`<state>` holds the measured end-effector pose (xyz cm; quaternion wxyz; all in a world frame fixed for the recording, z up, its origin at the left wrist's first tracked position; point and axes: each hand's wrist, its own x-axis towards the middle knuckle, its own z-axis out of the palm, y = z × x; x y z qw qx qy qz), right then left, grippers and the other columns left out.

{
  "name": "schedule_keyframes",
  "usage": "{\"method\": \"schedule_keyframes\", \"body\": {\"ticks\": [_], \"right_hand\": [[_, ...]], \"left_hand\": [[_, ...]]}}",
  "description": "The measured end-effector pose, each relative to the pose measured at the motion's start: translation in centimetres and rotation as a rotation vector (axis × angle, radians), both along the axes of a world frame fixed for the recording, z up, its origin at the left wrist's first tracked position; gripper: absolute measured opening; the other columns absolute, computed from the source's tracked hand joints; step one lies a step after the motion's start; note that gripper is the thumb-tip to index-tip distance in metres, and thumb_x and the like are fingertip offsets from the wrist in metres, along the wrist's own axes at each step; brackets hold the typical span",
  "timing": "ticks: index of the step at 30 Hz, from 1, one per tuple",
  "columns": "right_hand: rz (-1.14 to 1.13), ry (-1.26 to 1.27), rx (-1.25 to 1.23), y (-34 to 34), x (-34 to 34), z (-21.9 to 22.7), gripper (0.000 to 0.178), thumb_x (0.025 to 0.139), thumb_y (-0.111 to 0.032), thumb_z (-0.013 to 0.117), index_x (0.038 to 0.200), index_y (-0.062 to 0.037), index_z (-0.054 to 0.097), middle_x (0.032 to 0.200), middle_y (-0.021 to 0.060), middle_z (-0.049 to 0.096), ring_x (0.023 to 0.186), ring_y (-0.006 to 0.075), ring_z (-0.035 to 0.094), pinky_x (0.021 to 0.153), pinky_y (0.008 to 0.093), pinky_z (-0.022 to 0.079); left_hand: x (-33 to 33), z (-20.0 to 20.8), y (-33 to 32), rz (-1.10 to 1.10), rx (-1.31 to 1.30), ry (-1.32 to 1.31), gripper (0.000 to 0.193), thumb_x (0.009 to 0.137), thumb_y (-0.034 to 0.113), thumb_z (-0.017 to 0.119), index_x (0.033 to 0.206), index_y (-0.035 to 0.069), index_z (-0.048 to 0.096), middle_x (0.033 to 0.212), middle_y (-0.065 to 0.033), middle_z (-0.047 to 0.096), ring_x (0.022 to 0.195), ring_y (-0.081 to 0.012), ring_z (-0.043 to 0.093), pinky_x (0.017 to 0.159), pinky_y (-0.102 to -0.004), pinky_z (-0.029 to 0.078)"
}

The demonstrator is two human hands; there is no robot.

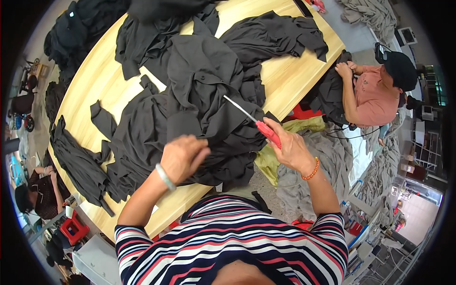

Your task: Trim excess threads from black garments using a pair of scissors on a work table.

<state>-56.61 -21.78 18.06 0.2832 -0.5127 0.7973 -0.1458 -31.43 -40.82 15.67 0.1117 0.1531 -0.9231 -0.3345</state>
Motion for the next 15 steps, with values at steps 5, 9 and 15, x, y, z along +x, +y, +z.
{"method": "schedule_keyframes", "body": {"ticks": [5, 9, 15], "right_hand": [[0.103, 0.024, -0.013, -2.4, 1.6, 1.2, 0.054, 0.085, -0.01, 0.062, 0.136, -0.0126, 0.043, 0.087, 0.0224, 0.065, 0.084, 0.0415, 0.063, 0.071, 0.0474, 0.05], [0.21, 0.064, 0.029, -3.6, 1.8, 1.5, 0.037, 0.085, -0.013, 0.061, 0.12, -0.0089, 0.049, 0.074, 0.0204, 0.064, 0.073, 0.0401, 0.064, 0.066, 0.0479, 0.05], [0.346, 0.077, 0.207, -4.2, 0.8, 2.5, 0.031, 0.089, -0.024, 0.06, 0.113, -0.0075, 0.051, 0.068, 0.0192, 0.063, 0.067, 0.0393, 0.064, 0.064, 0.0479, 0.049]], "left_hand": [[-4.5, -8.6, -7.0, 0.379, -0.25, 0.236, 0.045, 0.082, 0.018, 0.069, 0.123, 0.004, 0.057, 0.126, -0.0161, 0.057, 0.116, -0.0363, 0.053, 0.097, -0.0417, 0.043], [-6.0, -12.4, -4.9, 0.276, -0.321, -0.123, 0.053, 0.089, 0.03, 0.059, 0.136, 0.006, 0.048, 0.146, -0.0124, 0.042, 0.139, -0.0319, 0.032, 0.114, -0.0515, 0.021], [-5.1, -12.0, -4.5, 0.216, -0.324, -0.074, 0.051, 0.086, 0.019, 0.06, 0.135, 0.009, 0.05, 0.145, -0.0099, 0.044, 0.138, -0.0266, 0.035, 0.115, -0.0503, 0.018]]}}
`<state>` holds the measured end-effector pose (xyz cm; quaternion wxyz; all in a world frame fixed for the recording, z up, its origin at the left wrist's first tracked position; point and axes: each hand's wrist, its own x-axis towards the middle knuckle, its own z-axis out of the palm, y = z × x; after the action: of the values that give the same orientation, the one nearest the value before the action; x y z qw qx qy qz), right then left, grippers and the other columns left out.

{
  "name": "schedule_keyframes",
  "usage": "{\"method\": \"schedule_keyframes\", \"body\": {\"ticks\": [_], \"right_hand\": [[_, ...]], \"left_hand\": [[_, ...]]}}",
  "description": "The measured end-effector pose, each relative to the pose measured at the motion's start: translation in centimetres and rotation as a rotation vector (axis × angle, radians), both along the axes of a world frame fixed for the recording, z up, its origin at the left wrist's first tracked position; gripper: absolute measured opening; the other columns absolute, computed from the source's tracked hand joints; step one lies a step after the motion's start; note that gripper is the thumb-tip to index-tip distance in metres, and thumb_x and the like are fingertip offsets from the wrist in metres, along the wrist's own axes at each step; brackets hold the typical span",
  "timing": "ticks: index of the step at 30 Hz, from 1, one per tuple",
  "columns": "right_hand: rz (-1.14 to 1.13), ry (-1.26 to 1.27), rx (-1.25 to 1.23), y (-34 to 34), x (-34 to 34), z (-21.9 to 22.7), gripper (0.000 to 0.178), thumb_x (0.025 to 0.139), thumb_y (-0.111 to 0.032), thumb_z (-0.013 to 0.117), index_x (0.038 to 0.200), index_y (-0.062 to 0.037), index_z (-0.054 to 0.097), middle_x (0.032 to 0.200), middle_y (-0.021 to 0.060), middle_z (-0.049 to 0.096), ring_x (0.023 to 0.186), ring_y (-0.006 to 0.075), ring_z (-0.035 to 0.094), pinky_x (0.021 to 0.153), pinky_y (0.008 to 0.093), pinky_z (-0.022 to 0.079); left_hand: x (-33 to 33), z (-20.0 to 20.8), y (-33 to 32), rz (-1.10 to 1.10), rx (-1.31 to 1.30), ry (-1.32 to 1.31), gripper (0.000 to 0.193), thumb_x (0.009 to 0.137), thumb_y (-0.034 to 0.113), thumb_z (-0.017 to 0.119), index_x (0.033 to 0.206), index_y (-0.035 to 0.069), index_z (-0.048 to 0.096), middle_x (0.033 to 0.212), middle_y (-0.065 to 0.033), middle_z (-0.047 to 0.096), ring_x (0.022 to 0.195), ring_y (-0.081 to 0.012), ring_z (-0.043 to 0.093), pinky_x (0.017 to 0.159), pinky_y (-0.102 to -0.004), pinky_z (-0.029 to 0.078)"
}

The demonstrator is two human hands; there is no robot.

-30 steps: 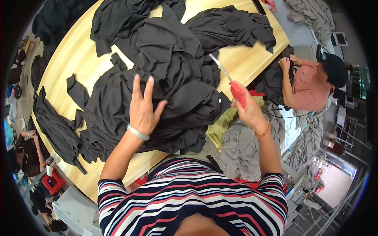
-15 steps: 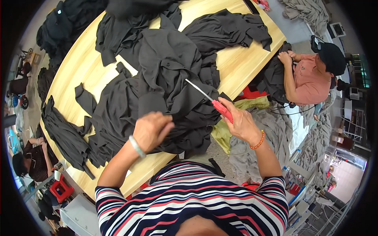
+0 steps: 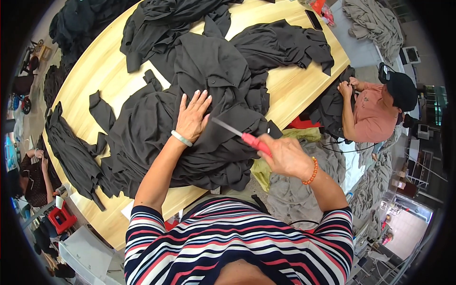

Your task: Trim excess threads from black garments using a pair of scissors on a work table.

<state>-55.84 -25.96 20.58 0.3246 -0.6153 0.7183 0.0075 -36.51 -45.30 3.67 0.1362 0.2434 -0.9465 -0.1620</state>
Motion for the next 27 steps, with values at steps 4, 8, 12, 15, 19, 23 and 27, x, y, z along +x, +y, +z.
{"method": "schedule_keyframes", "body": {"ticks": [4, 8, 12, 15, 19, 23, 27], "right_hand": [[0.026, -0.051, 0.062, -0.5, -0.5, 0.1, 0.029, 0.09, -0.025, 0.06, 0.112, -0.0081, 0.052, 0.072, 0.0207, 0.064, 0.072, 0.0406, 0.064, 0.066, 0.0476, 0.049], [-0.064, -0.12, -0.01, 0.8, -2.6, 0.0, 0.028, 0.089, -0.023, 0.061, 0.111, -0.0085, 0.052, 0.074, 0.0208, 0.064, 0.074, 0.0415, 0.063, 0.067, 0.0483, 0.049], [-0.269, -0.16, -0.147, 2.1, -4.3, -0.5, 0.028, 0.086, -0.016, 0.063, 0.11, -0.0054, 0.054, 0.081, 0.0211, 0.063, 0.078, 0.0433, 0.061, 0.069, 0.0467, 0.048], [-0.334, -0.138, -0.132, 3.0, -5.8, -1.2, 0.028, 0.086, -0.015, 0.063, 0.11, -0.0046, 0.054, 0.081, 0.0215, 0.063, 0.078, 0.0437, 0.061, 0.069, 0.0473, 0.048], [-0.278, -0.086, -0.075, 4.0, -6.3, -0.9, 0.03, 0.085, -0.015, 0.063, 0.112, -0.0045, 0.054, 0.082, 0.0221, 0.064, 0.078, 0.0436, 0.061, 0.069, 0.0482, 0.048], [-0.156, -0.064, 0.01, 3.0, -5.8, -0.7, 0.032, 0.085, -0.016, 0.064, 0.114, -0.0055, 0.055, 0.079, 0.0224, 0.064, 0.076, 0.0431, 0.062, 0.068, 0.0491, 0.049], [-0.112, -0.058, -0.029, -1.5, -5.4, -1.5, 0.027, 0.088, -0.019, 0.062, 0.11, -0.006, 0.055, 0.075, 0.0223, 0.063, 0.075, 0.0426, 0.063, 0.067, 0.0486, 0.049]], "left_hand": [[-0.1, -0.3, -0.6, -0.045, 0.124, 0.116, 0.042, 0.084, 0.01, 0.062, 0.125, 0.007, 0.056, 0.131, -0.0099, 0.057, 0.127, -0.0267, 0.05, 0.112, -0.0475, 0.028], [-2.5, 3.6, -0.1, 0.159, 0.239, 0.383, 0.052, 0.074, -0.002, 0.067, 0.123, 0.009, 0.057, 0.122, -0.0121, 0.058, 0.104, -0.0326, 0.058, 0.09, -0.0396, 0.044], [-7.9, 6.5, -0.2, -0.124, -0.067, 0.246, 0.066, 0.072, 0.004, 0.069, 0.135, 0.012, 0.048, 0.124, -0.0132, 0.053, 0.115, -0.032, 0.05, 0.103, -0.045, 0.034], [-8.9, 2.8, -0.3, -0.204, -0.072, 0.105, 0.061, 0.068, 0.003, 0.072, 0.127, 0.01, 0.056, 0.111, -0.0107, 0.058, 0.117, -0.0291, 0.051, 0.106, -0.0446, 0.034], [-5.9, 0.0, 1.3, -0.151, 0.23, 0.284, 0.027, 0.069, 0.0, 0.071, 0.096, 0.005, 0.068, 0.095, -0.0082, 0.061, 0.103, -0.0291, 0.059, 0.103, -0.0467, 0.039], [-4.6, -1.0, 1.7, -0.07, 0.414, 0.397, 0.02, 0.069, -0.002, 0.073, 0.088, 0.005, 0.069, 0.091, -0.0087, 0.063, 0.103, -0.0297, 0.062, 0.105, -0.0482, 0.039], [-4.5, -1.0, 1.9, -0.126, 0.388, 0.298, 0.022, 0.069, 0.0, 0.075, 0.088, 0.008, 0.072, 0.099, -0.0049, 0.067, 0.12, -0.0291, 0.056, 0.113, -0.0551, 0.024]]}}
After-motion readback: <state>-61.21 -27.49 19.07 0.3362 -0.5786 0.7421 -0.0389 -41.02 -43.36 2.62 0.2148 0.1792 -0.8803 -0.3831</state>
